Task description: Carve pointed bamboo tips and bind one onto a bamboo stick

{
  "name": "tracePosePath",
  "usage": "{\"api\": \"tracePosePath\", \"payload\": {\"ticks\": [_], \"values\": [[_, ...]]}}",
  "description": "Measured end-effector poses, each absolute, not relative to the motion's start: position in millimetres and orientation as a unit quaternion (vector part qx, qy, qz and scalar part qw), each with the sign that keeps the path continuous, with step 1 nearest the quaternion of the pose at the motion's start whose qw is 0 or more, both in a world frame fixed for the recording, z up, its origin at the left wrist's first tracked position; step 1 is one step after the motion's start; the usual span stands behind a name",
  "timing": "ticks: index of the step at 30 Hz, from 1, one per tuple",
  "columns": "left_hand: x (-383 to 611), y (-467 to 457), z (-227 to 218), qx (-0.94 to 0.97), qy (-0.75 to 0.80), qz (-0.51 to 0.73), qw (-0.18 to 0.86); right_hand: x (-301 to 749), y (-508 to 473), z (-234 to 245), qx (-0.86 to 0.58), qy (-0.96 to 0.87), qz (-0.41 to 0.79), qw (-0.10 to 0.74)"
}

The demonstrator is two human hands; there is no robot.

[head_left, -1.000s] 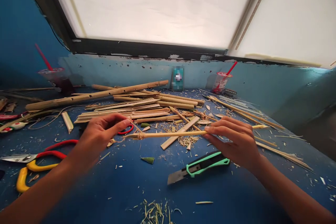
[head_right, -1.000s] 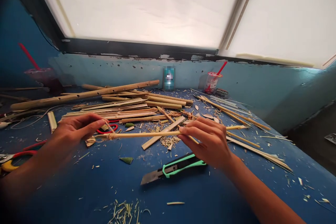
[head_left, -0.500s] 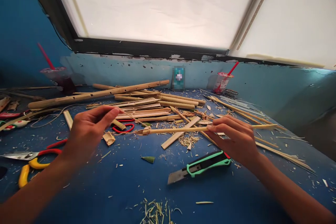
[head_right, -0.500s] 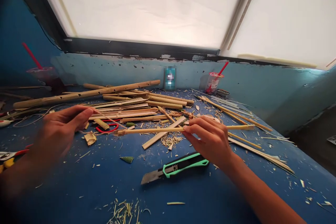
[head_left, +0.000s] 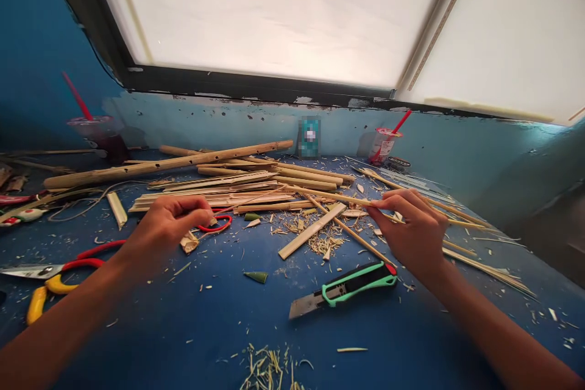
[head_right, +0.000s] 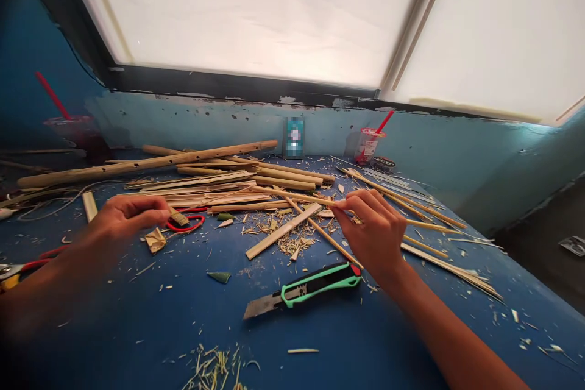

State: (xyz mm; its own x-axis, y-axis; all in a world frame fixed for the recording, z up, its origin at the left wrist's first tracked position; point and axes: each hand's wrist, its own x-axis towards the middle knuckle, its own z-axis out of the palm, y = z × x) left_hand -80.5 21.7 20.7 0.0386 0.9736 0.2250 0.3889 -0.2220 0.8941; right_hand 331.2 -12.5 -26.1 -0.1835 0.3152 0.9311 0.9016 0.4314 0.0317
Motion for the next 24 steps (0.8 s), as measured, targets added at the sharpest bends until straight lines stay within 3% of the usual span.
{"api": "tracePosePath", "payload": {"ticks": [5,10,18,24], "values": [[-85.2,30.8,34.3,0.554,0.486,0.567,0.368,330.3,-15.2,-23.4,-0.373,-0.762,-0.298,0.438],[-105.1,40.6,33.8,0.523,0.547,0.593,0.274,338.6,-14.5,-20.7,-0.364,-0.75,-0.308,0.459],[-115.0,43.0,10.2,0.684,0.598,0.412,0.062,345.6,-13.7,-16.9,-0.376,-0.74,-0.299,0.471],[-97.8,36.3,10.3,0.799,0.505,0.325,0.048,336.8,-20.6,-16.6,-0.392,-0.757,-0.268,0.45]]}}
